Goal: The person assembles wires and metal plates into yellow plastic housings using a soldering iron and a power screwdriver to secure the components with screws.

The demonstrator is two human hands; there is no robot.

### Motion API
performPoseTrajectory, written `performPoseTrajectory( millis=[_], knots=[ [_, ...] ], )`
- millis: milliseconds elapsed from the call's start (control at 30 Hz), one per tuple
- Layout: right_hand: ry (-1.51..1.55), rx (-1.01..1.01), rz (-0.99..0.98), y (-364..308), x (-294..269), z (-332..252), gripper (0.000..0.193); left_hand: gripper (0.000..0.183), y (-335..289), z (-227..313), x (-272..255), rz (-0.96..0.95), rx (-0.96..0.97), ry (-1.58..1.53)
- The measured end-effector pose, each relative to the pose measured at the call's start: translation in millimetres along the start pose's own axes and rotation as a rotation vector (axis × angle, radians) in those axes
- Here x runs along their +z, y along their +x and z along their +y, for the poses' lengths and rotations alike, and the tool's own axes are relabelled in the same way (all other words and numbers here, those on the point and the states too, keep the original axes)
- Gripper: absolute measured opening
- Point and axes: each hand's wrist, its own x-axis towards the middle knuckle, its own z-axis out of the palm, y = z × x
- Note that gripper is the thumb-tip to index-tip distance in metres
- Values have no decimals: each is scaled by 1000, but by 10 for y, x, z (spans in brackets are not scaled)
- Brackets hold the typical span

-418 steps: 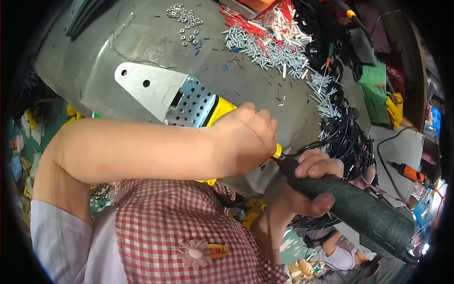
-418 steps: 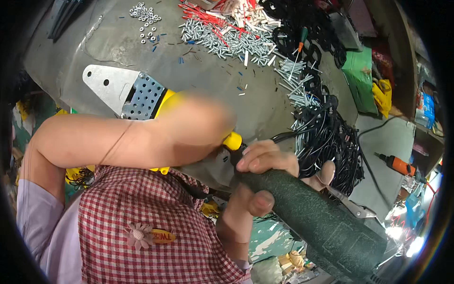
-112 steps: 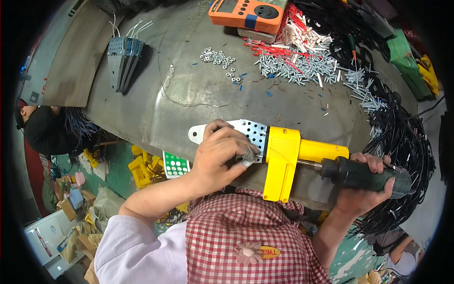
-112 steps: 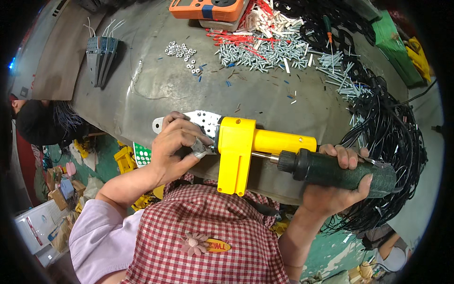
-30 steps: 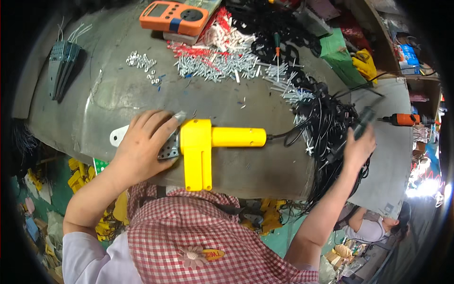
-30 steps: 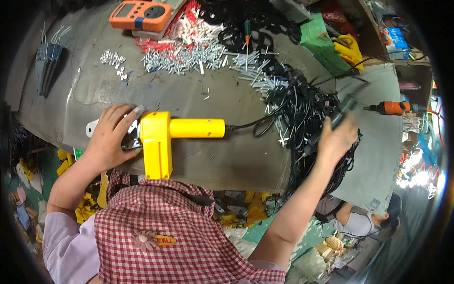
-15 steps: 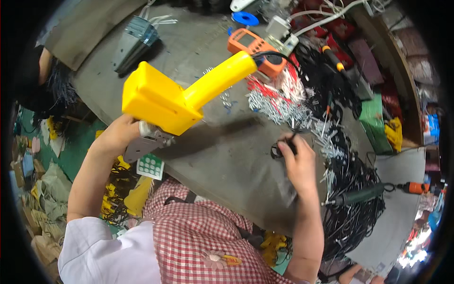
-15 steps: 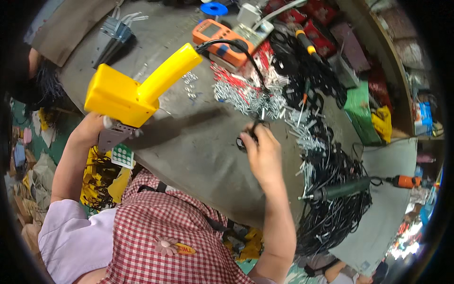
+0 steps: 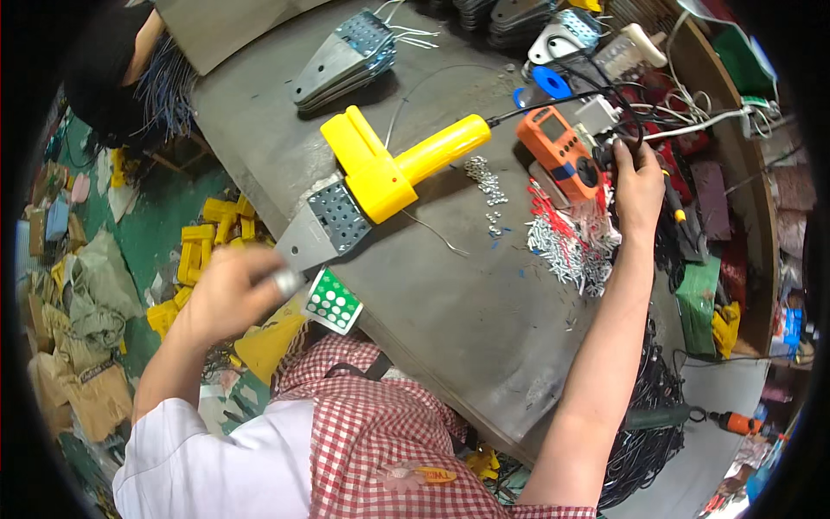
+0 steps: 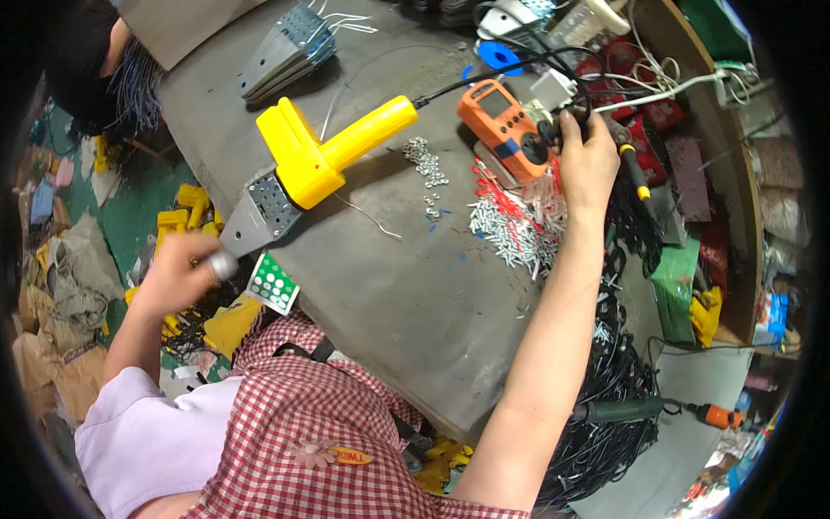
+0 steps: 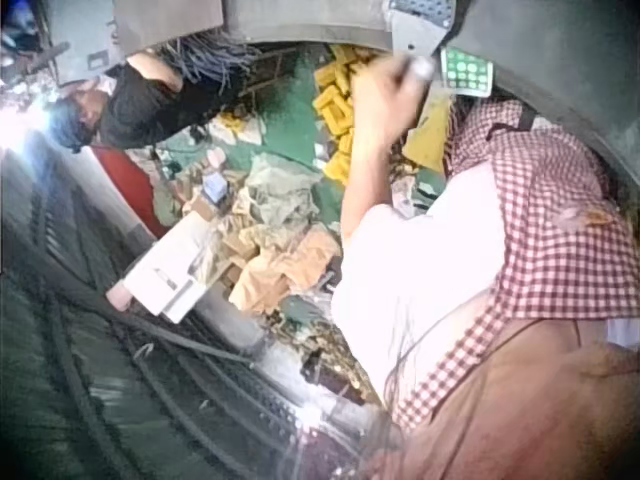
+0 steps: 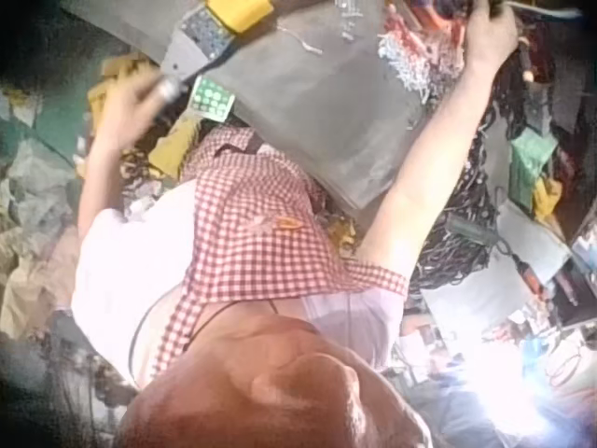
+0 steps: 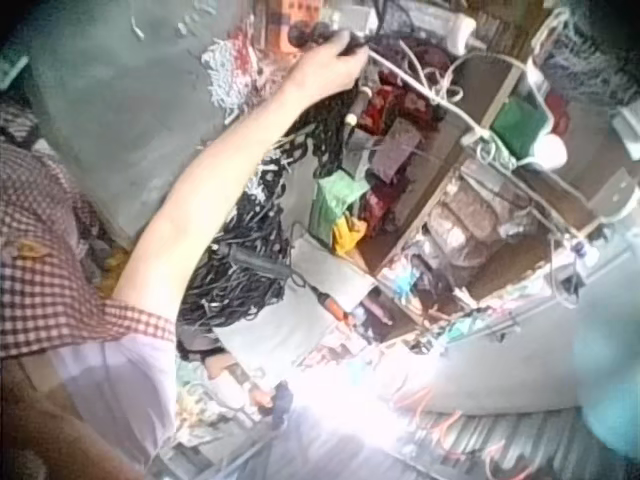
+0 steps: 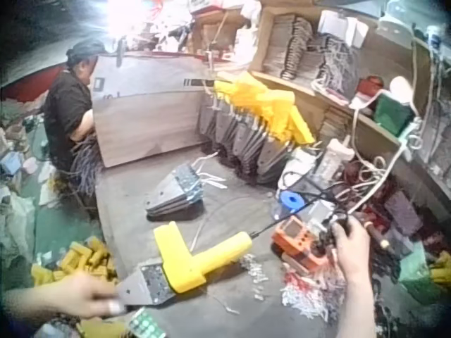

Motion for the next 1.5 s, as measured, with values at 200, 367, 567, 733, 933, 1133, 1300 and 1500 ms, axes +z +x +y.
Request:
performPoseTrajectory(
  millis=[200,367,567,733,933,1133,1300,1500],
  knots=[
    [-95,-24,-131,-68,105,-107,22,34,-348,-330,599,-53,-278,-604],
    [-207,-145,67,-246,181,0,32,32,-245,-96,862,-6,-345,-996],
    [-121,-72,71,-1139,312,-833,31,35,-414,-167,985,-70,-315,-1123],
    [50,-269,-610,-2189,720,-1289,15,31,-293,-75,888,-154,-276,-1066],
    [43,-311,-634,-2328,721,-1502,19,26,-220,-23,930,49,37,-725],
    [78,-306,-665,-2268,727,-1486,14,24,-206,-60,1009,129,86,-638],
    [102,-335,-657,-2176,765,-1506,11,20,-179,-77,797,71,131,-465],
    [107,-316,-390,-1266,778,-1481,8,25,28,62,52,504,413,-4]
  ],
)
